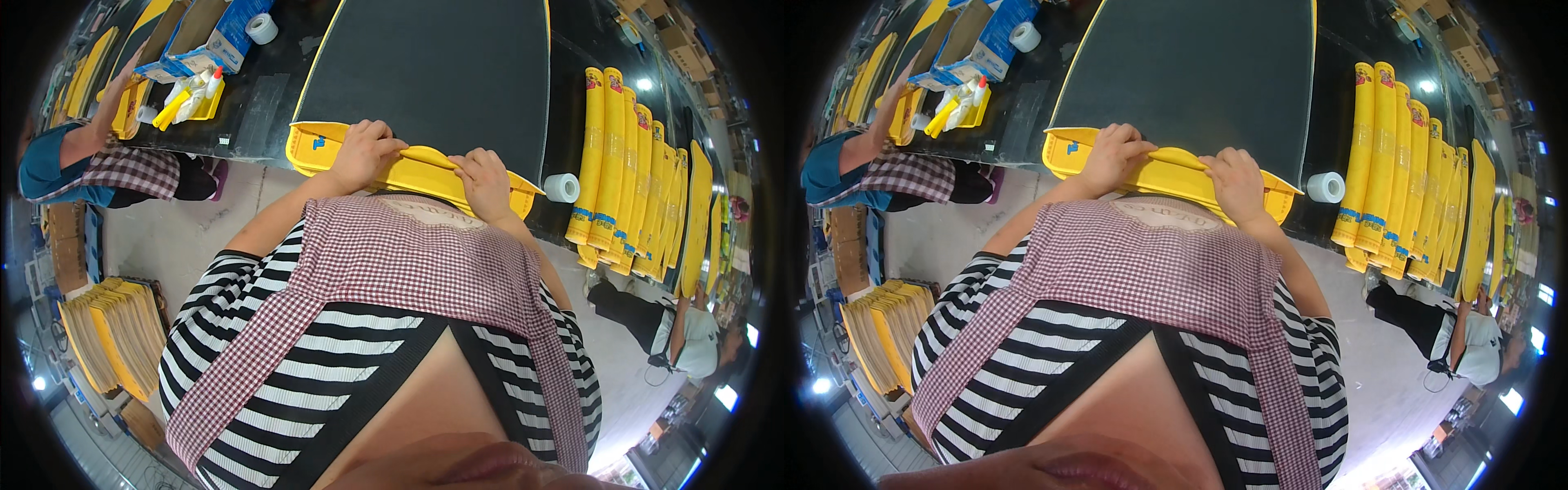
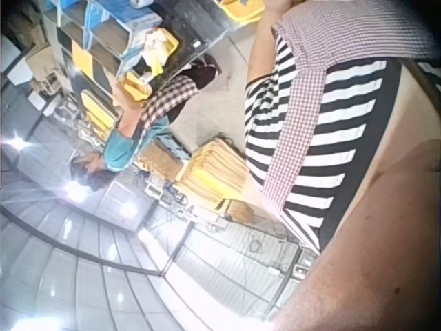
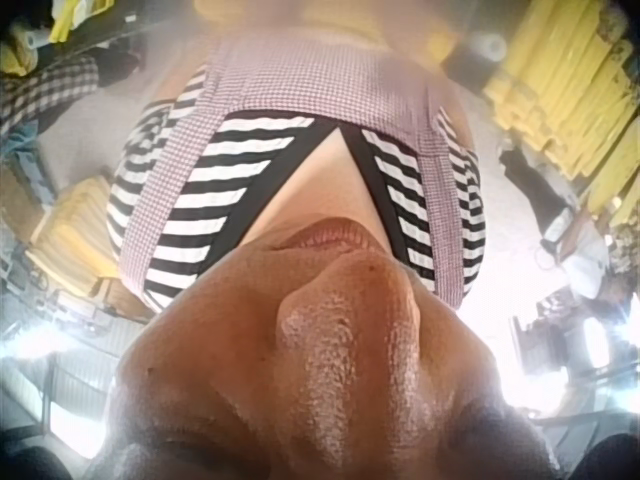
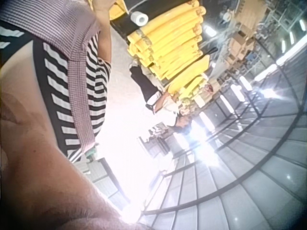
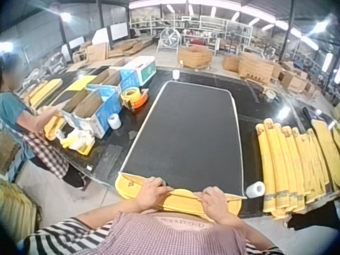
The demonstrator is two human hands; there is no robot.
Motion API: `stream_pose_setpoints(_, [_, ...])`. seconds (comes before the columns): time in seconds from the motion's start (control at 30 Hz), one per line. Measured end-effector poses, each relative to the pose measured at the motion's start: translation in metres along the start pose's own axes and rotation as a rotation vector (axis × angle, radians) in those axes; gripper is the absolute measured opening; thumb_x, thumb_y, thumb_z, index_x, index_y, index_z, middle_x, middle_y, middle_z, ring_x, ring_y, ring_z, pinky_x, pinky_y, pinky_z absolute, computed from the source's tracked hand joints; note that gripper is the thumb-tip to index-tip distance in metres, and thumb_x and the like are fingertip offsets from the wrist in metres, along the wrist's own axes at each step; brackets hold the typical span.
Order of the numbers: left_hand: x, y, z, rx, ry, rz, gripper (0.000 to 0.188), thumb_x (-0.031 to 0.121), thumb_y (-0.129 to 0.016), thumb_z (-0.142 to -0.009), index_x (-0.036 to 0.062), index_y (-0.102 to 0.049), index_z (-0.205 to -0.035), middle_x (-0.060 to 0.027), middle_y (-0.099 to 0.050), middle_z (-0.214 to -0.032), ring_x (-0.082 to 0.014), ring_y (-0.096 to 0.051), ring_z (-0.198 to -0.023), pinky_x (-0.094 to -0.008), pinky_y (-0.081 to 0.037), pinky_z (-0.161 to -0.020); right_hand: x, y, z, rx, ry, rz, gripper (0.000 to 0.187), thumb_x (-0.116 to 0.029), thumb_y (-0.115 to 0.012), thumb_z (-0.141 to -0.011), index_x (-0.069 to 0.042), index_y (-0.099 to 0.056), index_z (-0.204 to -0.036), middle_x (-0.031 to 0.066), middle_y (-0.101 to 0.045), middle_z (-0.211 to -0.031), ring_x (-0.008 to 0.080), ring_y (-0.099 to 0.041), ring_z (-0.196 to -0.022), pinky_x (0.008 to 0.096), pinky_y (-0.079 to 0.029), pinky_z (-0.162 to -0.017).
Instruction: The person repeatedly rolls a yellow mat with a black backing on a table, secures it with tape, and stacks it with other rolled mats. They handle the mat and tape by hand throughout the process.
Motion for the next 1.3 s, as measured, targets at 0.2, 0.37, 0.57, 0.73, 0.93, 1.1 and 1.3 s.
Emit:
stream_pose_setpoints(0.2, [-0.015,-0.008,-0.022,-0.142,0.181,0.027,0.011,0.016,-0.071,-0.093,0.0128,-0.079,-0.1,-0.0085,-0.064,-0.094,-0.0306,-0.063,-0.095,-0.0442,-0.05,-0.087,0.015,-0.004,-0.022,-0.12,-0.238,-0.119,0.014,-0.018,-0.071,-0.093,-0.011,-0.078,-0.104,0.0075,-0.065,-0.095,0.0302,-0.063,-0.098,0.0414,-0.052,-0.088])
stream_pose_setpoints(0.37, [-0.015,-0.003,-0.037,-0.109,0.417,0.087,0.01,0.019,-0.072,-0.093,0.0096,-0.071,-0.096,-0.0105,-0.063,-0.094,-0.0342,-0.067,-0.093,-0.0469,-0.055,-0.087,0.025,0.002,-0.032,-0.201,-0.589,-0.245,0.011,-0.015,-0.075,-0.092,-0.007,-0.076,-0.1,0.0088,-0.062,-0.093,0.0282,-0.067,-0.091,0.0378,-0.054,-0.082])
stream_pose_setpoints(0.57, [-0.015,-0.006,-0.03,-0.038,0.102,-0.099,0.013,0.02,-0.075,-0.09,0.0103,-0.068,-0.096,-0.009,-0.06,-0.098,-0.0306,-0.063,-0.094,-0.0427,-0.054,-0.082,0.014,-0.004,-0.018,0.062,-0.089,0.066,0.017,-0.014,-0.072,-0.09,-0.011,-0.075,-0.107,0.0085,-0.062,-0.103,0.0293,-0.064,-0.095,0.039,-0.054,-0.078])
stream_pose_setpoints(0.73, [-0.027,0.023,-0.005,-0.057,-0.059,-0.222,0.02,0.017,-0.074,-0.092,0.0194,-0.076,-0.112,-0.0057,-0.059,-0.099,-0.0259,-0.059,-0.099,-0.0405,-0.045,-0.091,0.01,0.014,0.003,-0.097,0.083,0.378,0.045,-0.003,-0.066,-0.09,-0.018,-0.071,-0.132,0.0108,-0.059,-0.108,0.0276,-0.056,-0.103,0.0422,-0.047,-0.092])
stream_pose_setpoints(0.93, [-0.047,0.04,0.008,0.016,-0.028,-0.378,0.026,0.018,-0.072,-0.093,0.0212,-0.076,-0.118,-0.0022,-0.062,-0.098,-0.0229,-0.058,-0.101,-0.0408,-0.038,-0.098,0.005,0.018,0.005,-0.235,-0.021,0.471,0.061,0.002,-0.062,-0.09,-0.022,-0.064,-0.146,0.0117,-0.056,-0.108,0.0263,-0.052,-0.108,0.0427,-0.042,-0.097])
stream_pose_setpoints(1.1, [-0.053,0.031,-0.003,-0.109,0.058,-0.322,0.012,0.02,-0.07,-0.094,0.0154,-0.072,-0.105,-0.0041,-0.063,-0.097,-0.025,-0.062,-0.097,-0.0387,-0.044,-0.093,0.009,0.02,-0.005,-0.287,-0.2,0.291,0.048,-0.001,-0.063,-0.093,-0.019,-0.07,-0.137,0.0111,-0.056,-0.106,0.028,-0.057,-0.102,0.0397,-0.049,-0.091])
stream_pose_setpoints(1.3, [-0.071,0.033,-0.018,-0.169,0.318,-0.183,0.027,0.037,-0.068,-0.098,0.01,-0.067,-0.097,-0.0065,-0.064,-0.098,-0.0292,-0.063,-0.093,-0.0413,-0.047,-0.088,0.039,0.028,-0.019,-0.073,-0.408,-0.038,0.019,-0.01,-0.073,-0.094,-0.008,-0.075,-0.113,0.0147,-0.057,-0.112,0.0316,-0.063,-0.098,0.0405,-0.053,-0.088])
Point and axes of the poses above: each hand's wrist, its own z-axis away from the middle knuckle, its own y-axis out of the back of the hand, x = y × z, the point moved 5 cm from there along -z, towards the middle knuckle
